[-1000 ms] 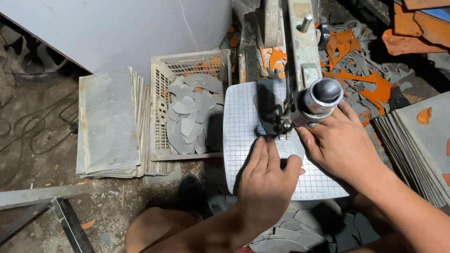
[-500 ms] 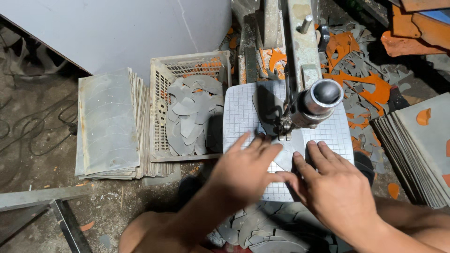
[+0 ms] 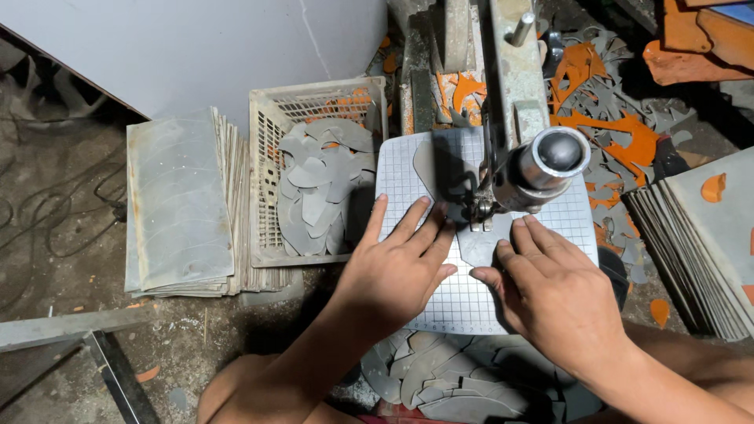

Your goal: The person repeatedly places gray rubber pieces under a vertical cutting machine, guides them through the blade, and deposits the cut pieces into a nearby basket. The process is continuous and repetitive throughout the clip.

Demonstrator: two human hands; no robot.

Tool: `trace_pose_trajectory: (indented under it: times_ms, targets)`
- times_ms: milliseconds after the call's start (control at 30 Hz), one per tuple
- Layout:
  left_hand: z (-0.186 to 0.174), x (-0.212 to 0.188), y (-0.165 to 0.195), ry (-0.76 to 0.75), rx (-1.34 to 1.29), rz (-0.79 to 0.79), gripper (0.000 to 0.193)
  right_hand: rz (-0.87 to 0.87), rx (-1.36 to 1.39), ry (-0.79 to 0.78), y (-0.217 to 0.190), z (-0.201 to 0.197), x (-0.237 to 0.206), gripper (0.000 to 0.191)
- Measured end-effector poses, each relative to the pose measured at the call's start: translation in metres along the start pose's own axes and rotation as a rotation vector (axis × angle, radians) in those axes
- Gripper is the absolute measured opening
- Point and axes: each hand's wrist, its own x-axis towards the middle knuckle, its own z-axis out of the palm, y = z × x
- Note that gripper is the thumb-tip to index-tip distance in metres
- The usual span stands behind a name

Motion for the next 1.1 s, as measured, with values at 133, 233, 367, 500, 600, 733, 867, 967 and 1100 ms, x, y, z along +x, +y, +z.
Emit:
trace_pose_trajectory:
  times_ms: [133, 233, 367, 500, 600, 733, 867, 967, 1100]
  targets:
    - [0.004, 0.000, 0.005, 0.000, 0.023, -0.021, 0.049, 0.022, 0.052, -0.033, 0.005, 0.000, 0.000, 0.035]
    - [0.009, 0.001, 0.008, -0.002, 0.026, -0.040, 0.048, 0.023, 0.075, -0.049, 0.008, 0.000, 0.001, 0.035]
    - [0.012, 0.002, 0.011, -0.018, 0.081, -0.051, 0.050, 0.010, 0.115, -0.052, 0.015, 0.000, 0.004, 0.036]
    - [0.010, 0.002, 0.016, -0.013, 0.118, -0.079, 0.050, 0.008, 0.129, -0.059, 0.020, 0.000, 0.006, 0.037]
    - [0.007, 0.004, 0.024, -0.008, 0.136, -0.109, 0.051, 0.026, 0.167, -0.051, 0.022, 0.000, 0.007, 0.034]
    - [0.004, 0.006, 0.030, -0.028, 0.130, -0.143, 0.050, 0.040, 0.186, -0.021, 0.024, 0.000, 0.011, 0.031]
    - [0.007, 0.007, 0.031, -0.023, 0.124, -0.138, 0.052, 0.047, 0.215, 0.003, 0.026, -0.001, 0.014, 0.028]
    - [0.011, 0.006, 0.031, -0.030, 0.118, -0.135, 0.054, 0.058, 0.244, 0.007, 0.027, -0.001, 0.015, 0.027]
    - [0.016, 0.006, 0.031, -0.026, 0.115, -0.150, 0.055, 0.076, 0.257, -0.001, 0.029, -0.002, 0.018, 0.024]
